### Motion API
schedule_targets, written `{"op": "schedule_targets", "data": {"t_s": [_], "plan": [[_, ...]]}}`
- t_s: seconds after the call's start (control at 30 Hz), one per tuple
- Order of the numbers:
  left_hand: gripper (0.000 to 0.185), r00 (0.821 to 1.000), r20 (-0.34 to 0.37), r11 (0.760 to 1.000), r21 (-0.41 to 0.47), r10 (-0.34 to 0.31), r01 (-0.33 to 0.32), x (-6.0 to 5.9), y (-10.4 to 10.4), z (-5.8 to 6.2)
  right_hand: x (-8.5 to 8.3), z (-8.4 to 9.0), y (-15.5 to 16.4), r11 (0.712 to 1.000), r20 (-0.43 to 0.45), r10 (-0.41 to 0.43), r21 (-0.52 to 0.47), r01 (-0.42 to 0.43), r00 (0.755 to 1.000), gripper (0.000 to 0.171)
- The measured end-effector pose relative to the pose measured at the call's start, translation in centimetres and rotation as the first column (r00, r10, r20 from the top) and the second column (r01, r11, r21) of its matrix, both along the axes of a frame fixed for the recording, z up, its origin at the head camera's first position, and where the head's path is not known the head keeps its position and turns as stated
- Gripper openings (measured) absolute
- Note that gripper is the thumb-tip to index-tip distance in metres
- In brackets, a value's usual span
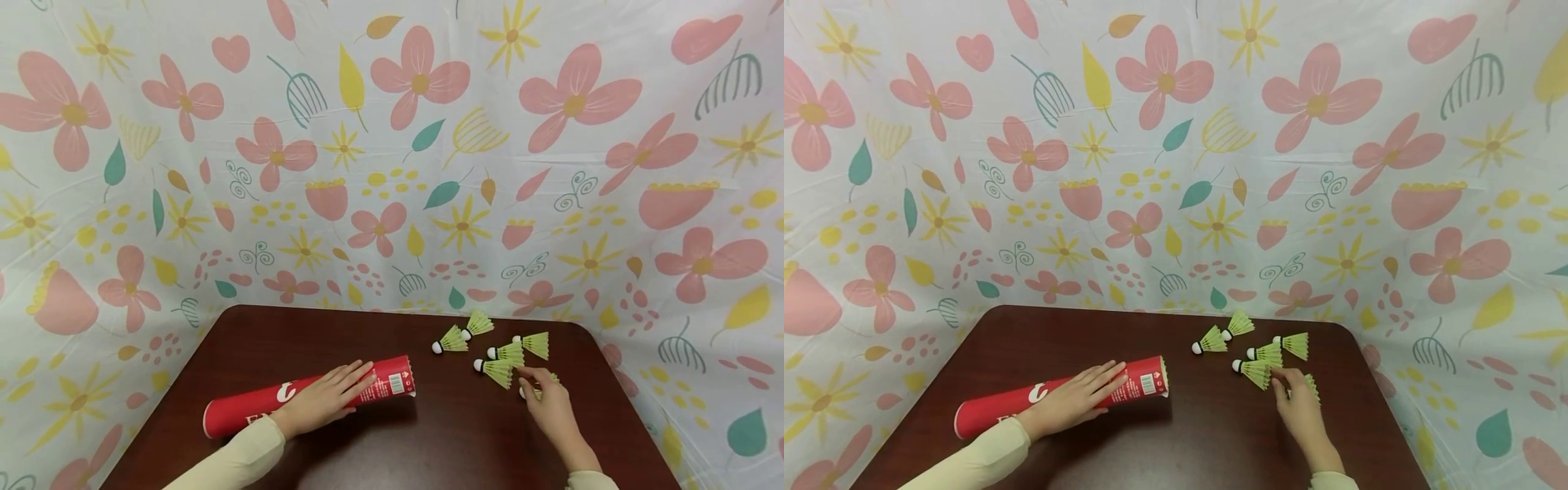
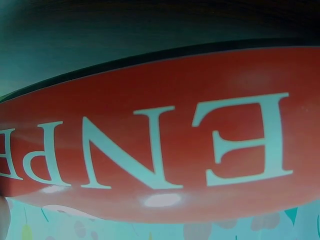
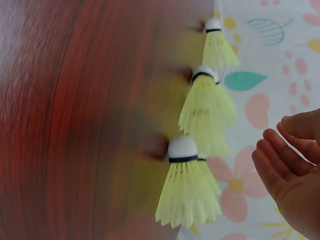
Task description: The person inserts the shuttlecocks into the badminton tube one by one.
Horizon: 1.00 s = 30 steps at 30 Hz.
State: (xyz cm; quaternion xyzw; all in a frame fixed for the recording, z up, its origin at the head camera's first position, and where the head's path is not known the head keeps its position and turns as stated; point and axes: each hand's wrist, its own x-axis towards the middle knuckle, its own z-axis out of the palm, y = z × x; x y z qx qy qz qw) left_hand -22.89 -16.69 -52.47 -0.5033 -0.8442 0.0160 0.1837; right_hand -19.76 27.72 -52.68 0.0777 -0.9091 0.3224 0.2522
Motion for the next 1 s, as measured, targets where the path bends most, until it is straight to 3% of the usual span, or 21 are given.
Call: {"op": "schedule_targets", "data": {"t_s": [0.13, 0.57, 0.8, 1.0], "plan": [[0.091, 1.000, -0.005, 1.000, -0.006, 0.010, -0.010, 0.1, 0.0, 0.0, 0.1, -0.1, 1.1, 0.999, 0.000, -0.041, 0.007, 0.041, 0.999, 0.023], [0.089, 1.000, -0.001, 1.000, -0.002, 0.006, -0.006, 0.0, 0.3, 0.2, 0.7, -0.8, 3.3, 0.989, 0.132, -0.145, -0.011, 0.147, 0.981, 0.033], [0.089, 1.000, -0.026, 1.000, -0.009, -0.006, 0.006, -0.4, 0.2, 0.0, 1.1, -1.4, 3.8, 0.979, 0.209, -0.197, -0.002, 0.202, 0.958, 0.038], [0.089, 1.000, -0.018, 1.000, -0.003, -0.005, 0.005, -0.2, 0.2, 0.1, 1.4, -1.7, 4.0, 0.966, 0.182, -0.250, -0.018, 0.258, 0.951, 0.034]]}}
